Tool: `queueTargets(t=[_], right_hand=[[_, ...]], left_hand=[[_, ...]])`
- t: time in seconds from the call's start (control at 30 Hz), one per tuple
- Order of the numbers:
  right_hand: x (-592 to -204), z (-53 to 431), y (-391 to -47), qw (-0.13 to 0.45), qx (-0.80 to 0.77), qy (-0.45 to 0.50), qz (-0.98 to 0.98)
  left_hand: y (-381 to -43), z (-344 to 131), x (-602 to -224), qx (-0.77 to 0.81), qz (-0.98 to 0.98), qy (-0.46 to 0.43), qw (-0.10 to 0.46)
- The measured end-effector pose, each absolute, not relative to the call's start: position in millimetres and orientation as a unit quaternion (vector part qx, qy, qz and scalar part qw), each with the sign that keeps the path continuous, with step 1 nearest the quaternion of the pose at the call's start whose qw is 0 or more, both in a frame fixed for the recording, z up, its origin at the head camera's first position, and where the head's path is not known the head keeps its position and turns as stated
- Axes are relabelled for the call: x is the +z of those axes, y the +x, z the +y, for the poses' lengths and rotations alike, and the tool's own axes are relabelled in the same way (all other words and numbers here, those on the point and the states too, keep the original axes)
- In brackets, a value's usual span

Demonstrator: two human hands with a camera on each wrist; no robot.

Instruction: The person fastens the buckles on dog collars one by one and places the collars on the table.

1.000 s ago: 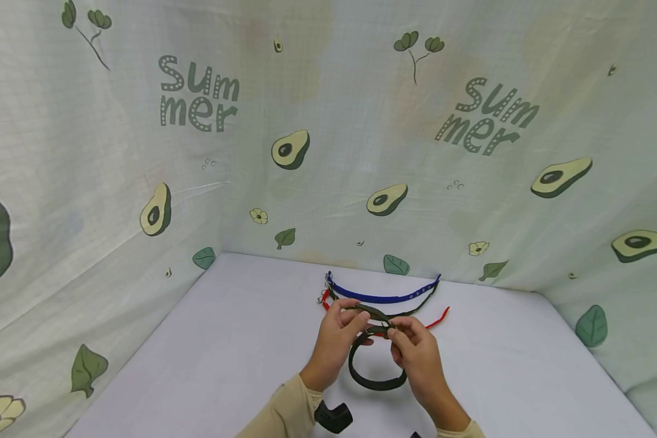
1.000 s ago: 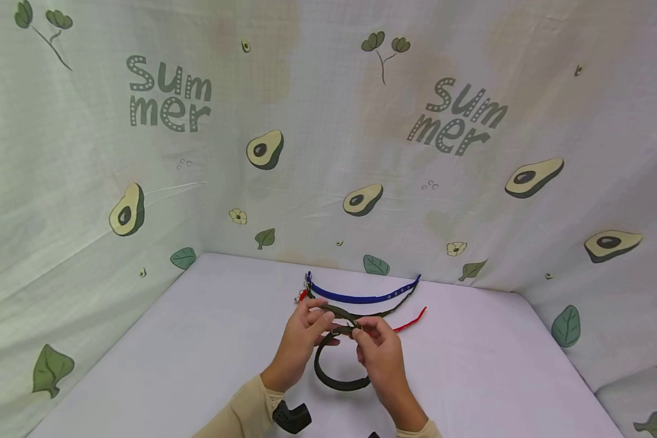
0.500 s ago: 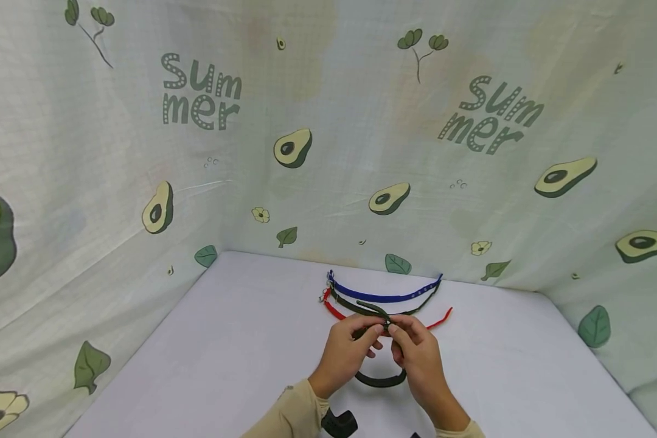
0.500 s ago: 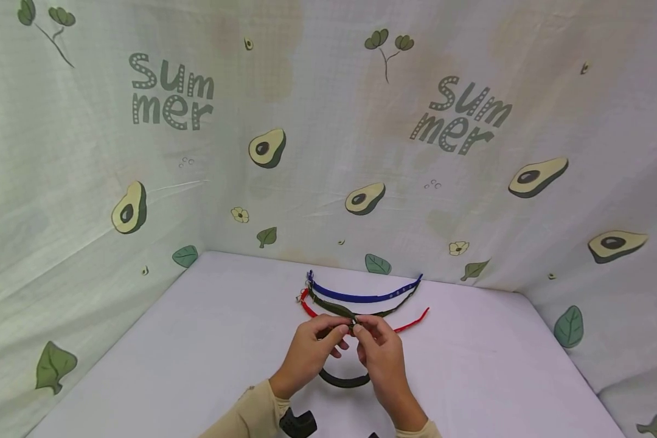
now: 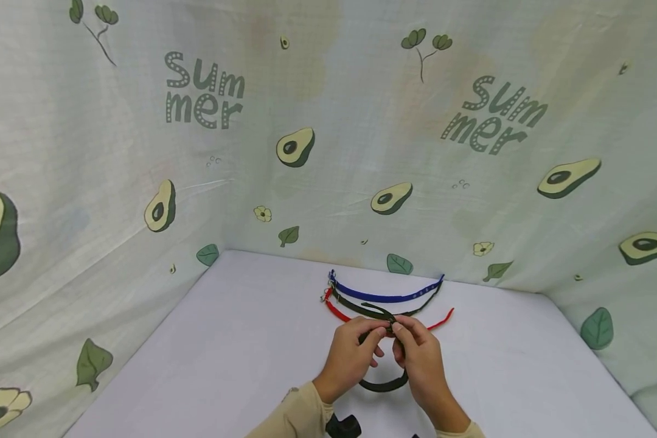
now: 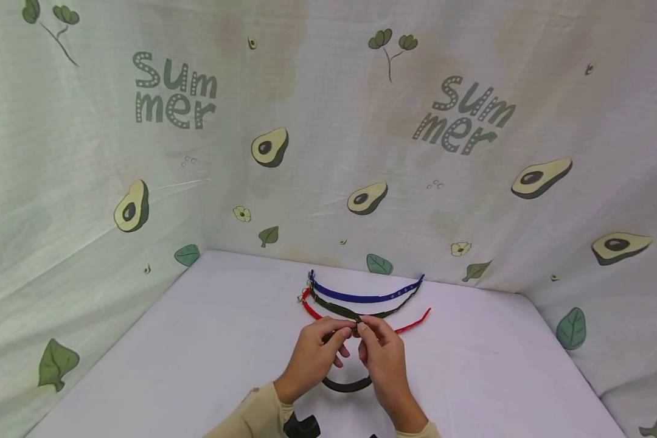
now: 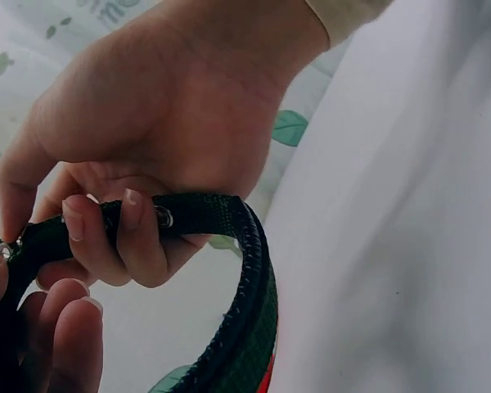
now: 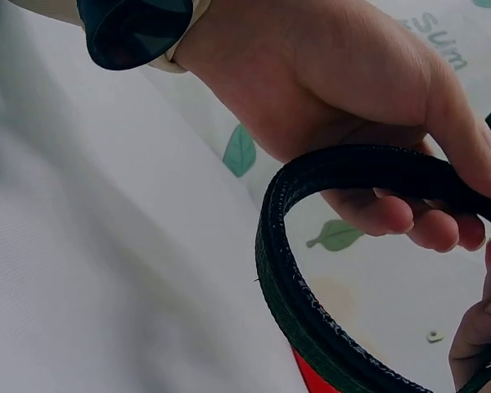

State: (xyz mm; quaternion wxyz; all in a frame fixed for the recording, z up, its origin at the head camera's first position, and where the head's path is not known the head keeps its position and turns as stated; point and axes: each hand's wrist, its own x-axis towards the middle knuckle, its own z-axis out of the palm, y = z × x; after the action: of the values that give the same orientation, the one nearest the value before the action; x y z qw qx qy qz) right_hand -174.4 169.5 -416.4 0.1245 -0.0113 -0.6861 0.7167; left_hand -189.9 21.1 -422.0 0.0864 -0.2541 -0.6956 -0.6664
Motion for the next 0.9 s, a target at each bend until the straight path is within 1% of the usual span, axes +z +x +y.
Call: queueTargets(t=[0.27,0.53,0.67,0.9], right_hand=[[-415,171,-174,0.129,0.708,0.016,-0.694],[-417,176,-174,0.131,0.686,0.057,-0.713],[-418,177,-175,0.143,0.68,0.076,-0.715],[-420,178,-174,0.187,0.613,0.106,-0.761]], left_hand=[[-192,20,-419,-0.669,-0.702,-0.237,0.062],[-194,18,-418,-0.636,-0.727,-0.25,0.064],[-195,16,-415,-0.641,-0.727,-0.242,0.048],[-195,10,-410,-0.634,-0.736,-0.239,0.007]])
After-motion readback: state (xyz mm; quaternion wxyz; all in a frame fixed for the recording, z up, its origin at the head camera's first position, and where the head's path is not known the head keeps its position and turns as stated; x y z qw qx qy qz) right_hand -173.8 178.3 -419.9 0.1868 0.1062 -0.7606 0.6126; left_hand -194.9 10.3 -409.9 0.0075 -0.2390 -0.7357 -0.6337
